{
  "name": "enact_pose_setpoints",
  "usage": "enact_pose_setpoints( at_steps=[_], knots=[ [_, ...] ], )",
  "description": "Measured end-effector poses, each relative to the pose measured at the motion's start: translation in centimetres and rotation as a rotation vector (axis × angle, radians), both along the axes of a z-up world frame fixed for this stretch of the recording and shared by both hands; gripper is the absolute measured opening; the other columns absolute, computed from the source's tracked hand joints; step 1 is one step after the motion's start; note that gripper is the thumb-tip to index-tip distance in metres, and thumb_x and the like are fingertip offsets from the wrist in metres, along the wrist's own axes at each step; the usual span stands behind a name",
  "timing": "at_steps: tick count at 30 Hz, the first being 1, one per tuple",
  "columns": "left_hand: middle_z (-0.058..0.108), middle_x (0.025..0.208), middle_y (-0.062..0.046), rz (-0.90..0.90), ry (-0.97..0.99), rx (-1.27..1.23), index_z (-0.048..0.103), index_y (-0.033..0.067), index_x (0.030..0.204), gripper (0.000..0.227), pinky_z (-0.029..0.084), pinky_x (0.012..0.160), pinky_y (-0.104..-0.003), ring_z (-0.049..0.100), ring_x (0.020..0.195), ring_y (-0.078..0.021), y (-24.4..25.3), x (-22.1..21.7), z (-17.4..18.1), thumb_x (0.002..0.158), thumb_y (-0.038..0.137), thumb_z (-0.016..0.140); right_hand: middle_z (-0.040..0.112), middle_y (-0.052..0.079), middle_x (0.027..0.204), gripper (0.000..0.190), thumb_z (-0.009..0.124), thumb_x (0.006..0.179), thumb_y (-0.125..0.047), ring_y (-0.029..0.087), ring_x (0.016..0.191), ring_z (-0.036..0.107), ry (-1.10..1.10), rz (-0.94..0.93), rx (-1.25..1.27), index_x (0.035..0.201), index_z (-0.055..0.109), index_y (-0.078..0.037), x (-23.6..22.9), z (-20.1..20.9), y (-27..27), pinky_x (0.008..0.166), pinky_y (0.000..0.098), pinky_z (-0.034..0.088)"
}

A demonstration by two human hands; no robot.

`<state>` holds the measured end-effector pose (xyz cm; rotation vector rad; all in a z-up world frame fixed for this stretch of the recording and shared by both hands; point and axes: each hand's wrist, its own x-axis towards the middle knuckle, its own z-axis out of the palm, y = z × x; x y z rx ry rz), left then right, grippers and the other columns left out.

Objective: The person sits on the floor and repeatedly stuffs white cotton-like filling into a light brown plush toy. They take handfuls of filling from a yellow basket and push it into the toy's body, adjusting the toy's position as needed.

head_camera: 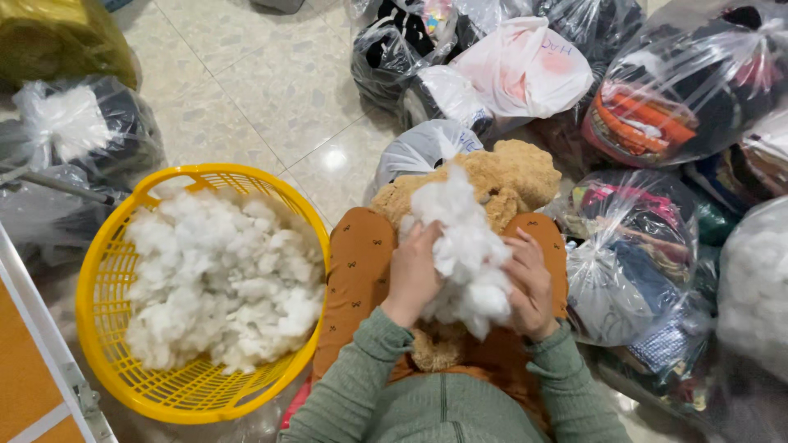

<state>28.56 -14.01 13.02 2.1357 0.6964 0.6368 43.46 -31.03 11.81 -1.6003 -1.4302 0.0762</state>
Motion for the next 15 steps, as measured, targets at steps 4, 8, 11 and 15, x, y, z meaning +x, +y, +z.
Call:
enact_pose_setpoints(
  at_steps=[4,8,11,15],
  knots=[
    [0.060,0.111,-0.017,-0.088,0.238,0.030,0.065,0.0118,0.119,0.047,0.053,0.074,-0.055,0.066,0.090,-0.0438,-1.6,0.6,-4.3,0.073,0.001,0.068,0.070,0.019,0.131,0.051,0.043,0.095,-0.044,0.035,0.133,0.060,0.089,-0.031,-0.095,0.100,0.076,-0.005,1.5,-1.4,-0.8,0.123,0.0583,0.031],
    [0.059,0.113,-0.014,-0.140,0.388,0.199,0.067,0.0150,0.119,0.041,0.054,0.072,-0.055,0.066,0.095,-0.0389,-2.3,0.5,-7.8,0.081,0.000,0.063,0.065,0.015,0.141,0.051,0.042,0.102,-0.045,0.032,0.132,0.059,0.302,-0.187,-0.003,0.110,0.076,-0.008,2.2,-3.1,0.9,0.116,0.0509,0.041],
    [0.057,0.116,-0.014,-0.182,0.444,0.287,0.067,0.0137,0.119,0.037,0.055,0.072,-0.054,0.063,0.104,-0.0366,-2.7,0.9,-8.9,0.084,0.002,0.064,0.058,0.015,0.149,0.049,0.053,0.097,-0.047,0.034,0.140,0.050,0.203,-0.126,-0.078,0.124,0.072,-0.011,3.5,-3.9,2.9,0.118,0.0517,0.034],
    [0.053,0.137,-0.016,-0.263,0.511,0.267,0.066,0.0076,0.110,0.037,0.057,0.083,-0.052,0.058,0.119,-0.0371,-1.9,1.1,-7.2,0.073,0.003,0.069,0.055,0.013,0.154,0.046,0.070,0.090,-0.043,0.035,0.146,0.042,0.064,0.033,-0.225,0.129,0.073,-0.018,2.6,-5.6,5.4,0.120,0.0540,0.029]
  ],
)
